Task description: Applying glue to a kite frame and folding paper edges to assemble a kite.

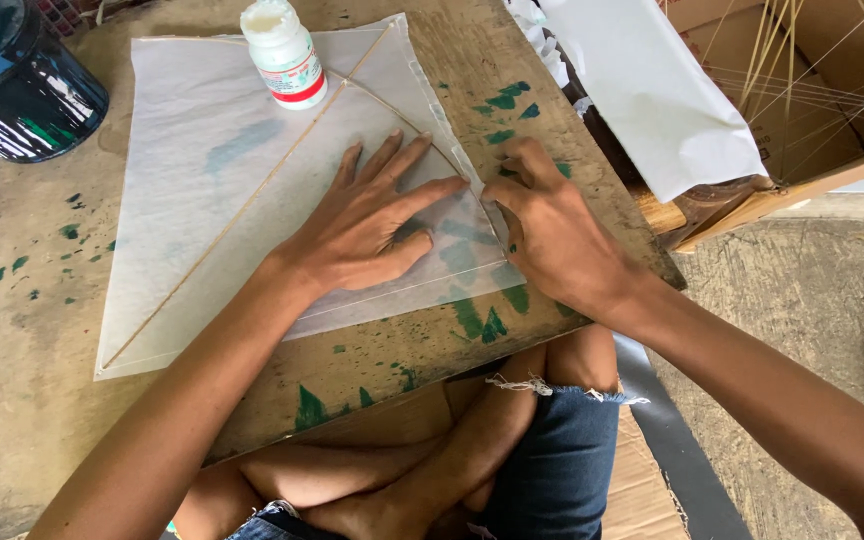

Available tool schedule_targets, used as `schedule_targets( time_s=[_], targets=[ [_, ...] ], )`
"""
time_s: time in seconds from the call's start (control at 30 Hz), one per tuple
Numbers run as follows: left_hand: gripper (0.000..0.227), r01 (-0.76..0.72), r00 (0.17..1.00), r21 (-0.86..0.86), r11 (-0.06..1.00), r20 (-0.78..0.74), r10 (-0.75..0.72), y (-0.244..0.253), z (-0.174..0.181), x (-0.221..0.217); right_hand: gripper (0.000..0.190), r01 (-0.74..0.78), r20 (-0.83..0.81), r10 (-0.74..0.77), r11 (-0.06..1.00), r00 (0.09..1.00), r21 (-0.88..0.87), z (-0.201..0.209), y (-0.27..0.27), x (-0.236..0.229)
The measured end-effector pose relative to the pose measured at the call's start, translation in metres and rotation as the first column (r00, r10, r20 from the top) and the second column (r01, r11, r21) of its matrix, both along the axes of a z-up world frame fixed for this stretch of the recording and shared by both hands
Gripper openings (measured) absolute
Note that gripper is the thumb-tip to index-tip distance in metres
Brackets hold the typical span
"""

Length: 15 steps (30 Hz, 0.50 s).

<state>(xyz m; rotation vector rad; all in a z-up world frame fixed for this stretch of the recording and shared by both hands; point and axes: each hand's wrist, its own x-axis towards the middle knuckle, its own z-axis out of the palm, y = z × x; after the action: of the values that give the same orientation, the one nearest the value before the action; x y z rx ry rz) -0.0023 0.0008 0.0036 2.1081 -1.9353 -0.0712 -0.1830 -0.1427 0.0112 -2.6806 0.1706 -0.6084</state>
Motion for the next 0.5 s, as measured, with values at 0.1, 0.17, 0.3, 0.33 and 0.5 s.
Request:
schedule_targets(
  time_s=[0.1,0.17,0.3,0.33,0.5],
  targets=[
    [0.067,0.012,1.000,-0.006,1.000,0.004,-0.012,0.000,0.000,0.001,0.029,-0.009,0.038,0.009,1.000,0.999,-0.019,0.006,0.005,-0.001],
    [0.067,0.009,1.000,-0.002,1.000,0.000,-0.009,0.000,0.000,0.001,0.029,-0.015,0.036,0.015,1.000,0.999,-0.002,0.003,0.001,-0.002],
    [0.067,0.010,1.000,0.000,1.000,-0.020,-0.010,0.000,0.000,0.001,0.024,-0.032,0.103,0.030,0.999,0.994,0.020,0.002,0.003,-0.004],
    [0.067,0.010,1.000,-0.002,1.000,-0.020,-0.010,0.000,-0.001,0.002,0.024,-0.033,0.103,0.031,0.999,0.994,0.018,-0.003,-0.001,-0.003],
    [0.064,0.022,1.000,-0.029,0.999,0.006,-0.022,0.000,-0.004,0.004,0.025,0.018,0.138,-0.022,0.999,0.990,0.026,-0.009,-0.012,-0.002]
  ],
)
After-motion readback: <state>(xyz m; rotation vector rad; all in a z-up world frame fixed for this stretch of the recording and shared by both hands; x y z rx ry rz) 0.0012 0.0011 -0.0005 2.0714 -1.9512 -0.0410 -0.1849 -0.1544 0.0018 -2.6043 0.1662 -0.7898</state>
